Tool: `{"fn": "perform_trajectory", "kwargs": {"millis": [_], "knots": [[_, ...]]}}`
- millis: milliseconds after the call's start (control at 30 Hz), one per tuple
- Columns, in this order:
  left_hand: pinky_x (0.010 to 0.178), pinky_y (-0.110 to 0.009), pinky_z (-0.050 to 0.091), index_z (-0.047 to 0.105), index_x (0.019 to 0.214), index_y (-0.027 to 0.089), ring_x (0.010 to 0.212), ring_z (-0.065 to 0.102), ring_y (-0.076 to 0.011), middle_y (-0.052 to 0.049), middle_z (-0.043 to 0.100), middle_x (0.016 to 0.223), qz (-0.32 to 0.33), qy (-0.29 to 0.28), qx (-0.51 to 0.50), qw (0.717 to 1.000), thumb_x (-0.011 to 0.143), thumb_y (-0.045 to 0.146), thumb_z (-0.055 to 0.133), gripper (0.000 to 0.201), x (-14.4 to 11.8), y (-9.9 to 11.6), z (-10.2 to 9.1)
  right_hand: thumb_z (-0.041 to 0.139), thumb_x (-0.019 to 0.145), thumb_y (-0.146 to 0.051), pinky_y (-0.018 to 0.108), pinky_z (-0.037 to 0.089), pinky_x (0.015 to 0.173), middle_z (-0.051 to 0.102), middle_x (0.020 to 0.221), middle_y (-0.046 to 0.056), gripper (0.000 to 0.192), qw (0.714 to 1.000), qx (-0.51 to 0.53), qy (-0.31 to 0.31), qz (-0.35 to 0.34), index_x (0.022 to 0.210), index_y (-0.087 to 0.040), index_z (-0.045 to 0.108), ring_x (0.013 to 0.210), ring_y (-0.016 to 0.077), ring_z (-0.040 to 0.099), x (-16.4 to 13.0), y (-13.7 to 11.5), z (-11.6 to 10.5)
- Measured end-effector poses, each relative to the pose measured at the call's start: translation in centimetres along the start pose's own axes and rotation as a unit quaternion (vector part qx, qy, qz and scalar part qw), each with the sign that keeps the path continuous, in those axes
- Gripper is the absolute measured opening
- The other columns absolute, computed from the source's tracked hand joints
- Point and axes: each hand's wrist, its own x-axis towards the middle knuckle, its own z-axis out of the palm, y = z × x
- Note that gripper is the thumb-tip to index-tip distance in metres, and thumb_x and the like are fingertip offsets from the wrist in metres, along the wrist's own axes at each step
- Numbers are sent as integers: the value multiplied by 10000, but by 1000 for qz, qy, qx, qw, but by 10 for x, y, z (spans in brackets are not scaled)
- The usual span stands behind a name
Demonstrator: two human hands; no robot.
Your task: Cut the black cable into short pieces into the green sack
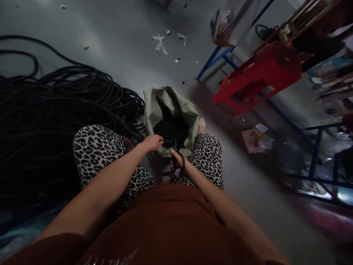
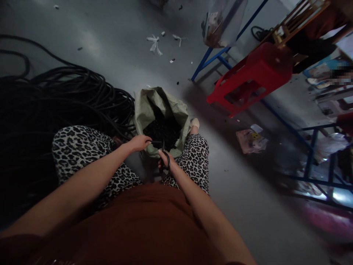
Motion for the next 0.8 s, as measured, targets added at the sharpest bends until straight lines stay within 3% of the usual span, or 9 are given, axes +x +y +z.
{"fn": "perform_trajectory", "kwargs": {"millis": [200,533,800], "knots": [[769,-257,461,694,1076,254,969,641,-205,-45,719,1042,6,3,-5,1000,885,314,435,326,1,2,1,488,886,-577,212,470,454,623,621,2,438,999,25,-27,22,1050,-172,517,487,137,621,-3,0,3],[764,-241,460,698,1083,243,954,640,-201,-44,722,1030,24,-26,-10,999,885,311,458,319,-6,13,-3,475,882,-607,226,469,488,630,667,18,504,999,6,-19,38,1134,-176,539,503,136,616,-7,-7,5],[753,-230,460,697,1106,269,960,638,-192,-25,725,1039,47,-37,5,998,884,311,459,328,-5,11,-1,455,898,-595,243,482,505,639,698,36,509,998,-2,-18,60,1145,-159,543,521,141,621,-6,-9,5]]}}
